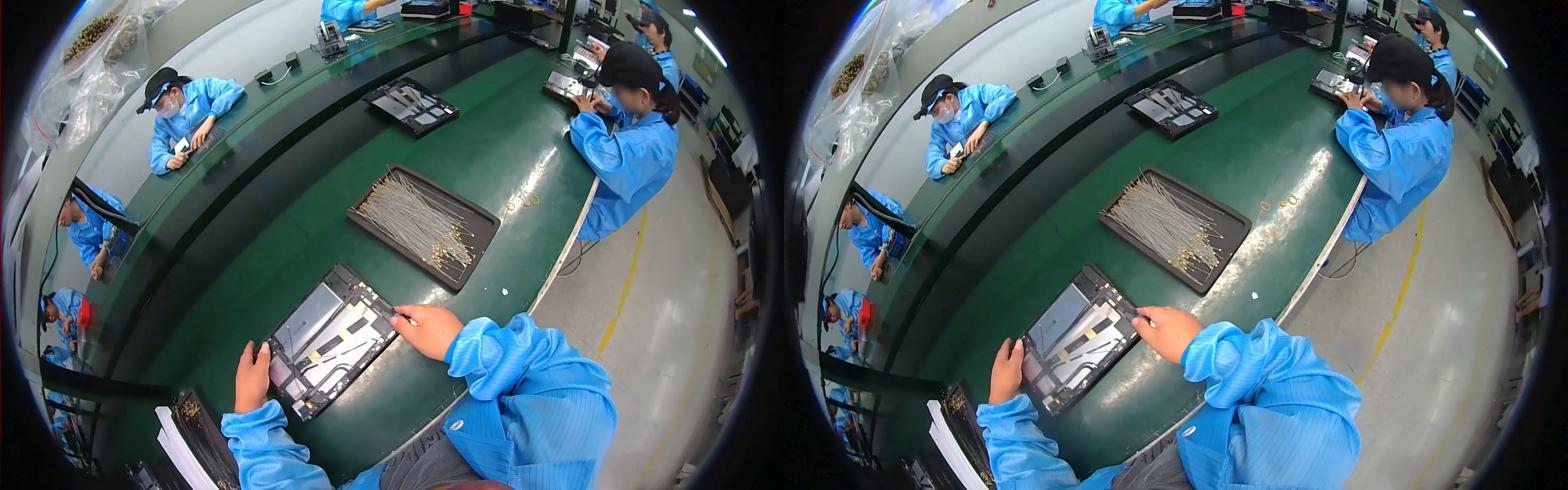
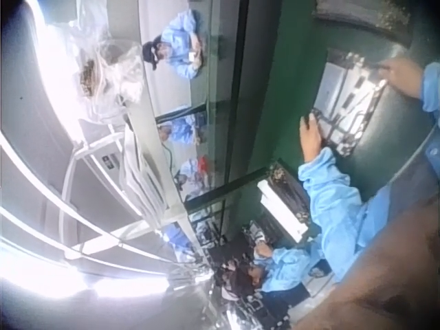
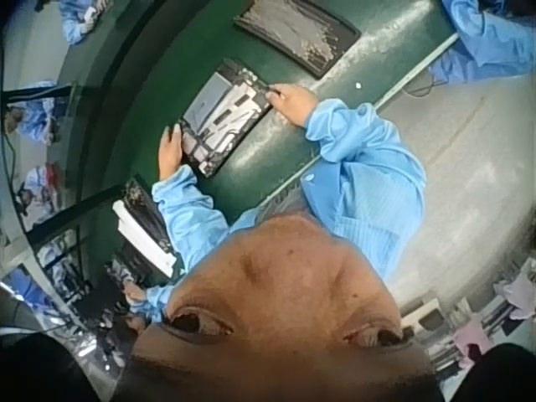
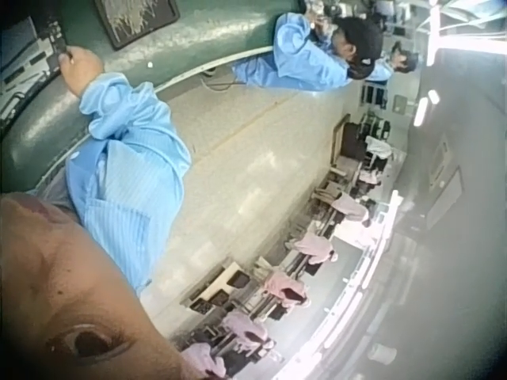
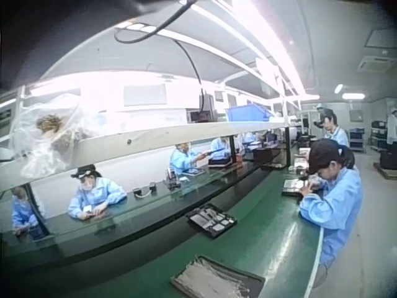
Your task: The person assembles internal components into a tablet chassis, connecting a ribbon cable with a spudger.
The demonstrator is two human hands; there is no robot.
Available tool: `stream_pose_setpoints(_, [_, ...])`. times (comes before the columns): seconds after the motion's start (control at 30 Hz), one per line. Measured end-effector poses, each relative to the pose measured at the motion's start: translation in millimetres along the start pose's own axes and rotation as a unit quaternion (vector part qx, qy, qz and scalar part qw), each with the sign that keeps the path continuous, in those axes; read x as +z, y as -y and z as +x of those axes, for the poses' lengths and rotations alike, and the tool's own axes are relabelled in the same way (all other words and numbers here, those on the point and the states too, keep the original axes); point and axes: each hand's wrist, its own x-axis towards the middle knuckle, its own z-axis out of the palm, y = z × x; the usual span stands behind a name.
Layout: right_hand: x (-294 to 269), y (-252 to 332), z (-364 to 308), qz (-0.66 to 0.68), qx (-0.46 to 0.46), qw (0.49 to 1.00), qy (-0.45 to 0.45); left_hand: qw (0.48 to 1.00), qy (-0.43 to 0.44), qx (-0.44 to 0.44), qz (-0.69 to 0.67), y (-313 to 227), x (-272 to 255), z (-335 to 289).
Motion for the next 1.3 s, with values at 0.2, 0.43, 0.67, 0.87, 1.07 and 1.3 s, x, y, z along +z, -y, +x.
stream_pose_setpoints(0.2, [1.3,-4.5,7.9,0.029,0.043,0.998,-0.026,0.963,0.082,-0.110,-0.233,13.8,-6.9,-14.5])
stream_pose_setpoints(0.43, [0.0,-6.2,9.9,0.029,0.031,0.998,-0.053,0.914,0.231,-0.162,-0.291,11.9,-15.3,-64.9])
stream_pose_setpoints(0.67, [-0.9,-6.1,13.2,0.031,0.027,0.998,-0.045,0.870,0.338,-0.212,-0.290,28.0,-12.6,-77.3])
stream_pose_setpoints(0.87, [2.1,-4.9,14.8,0.062,0.068,0.995,-0.037,0.867,0.299,-0.163,-0.364,33.8,-6.4,-76.8])
stream_pose_setpoints(1.07, [3.0,-7.2,11.9,0.041,0.047,0.995,-0.075,0.883,0.271,-0.106,-0.368,17.9,-10.3,-70.1])
stream_pose_setpoints(1.3, [2.2,-1.9,11.6,0.043,0.041,0.996,-0.072,0.900,0.239,-0.120,-0.344,28.7,-9.5,-63.9])
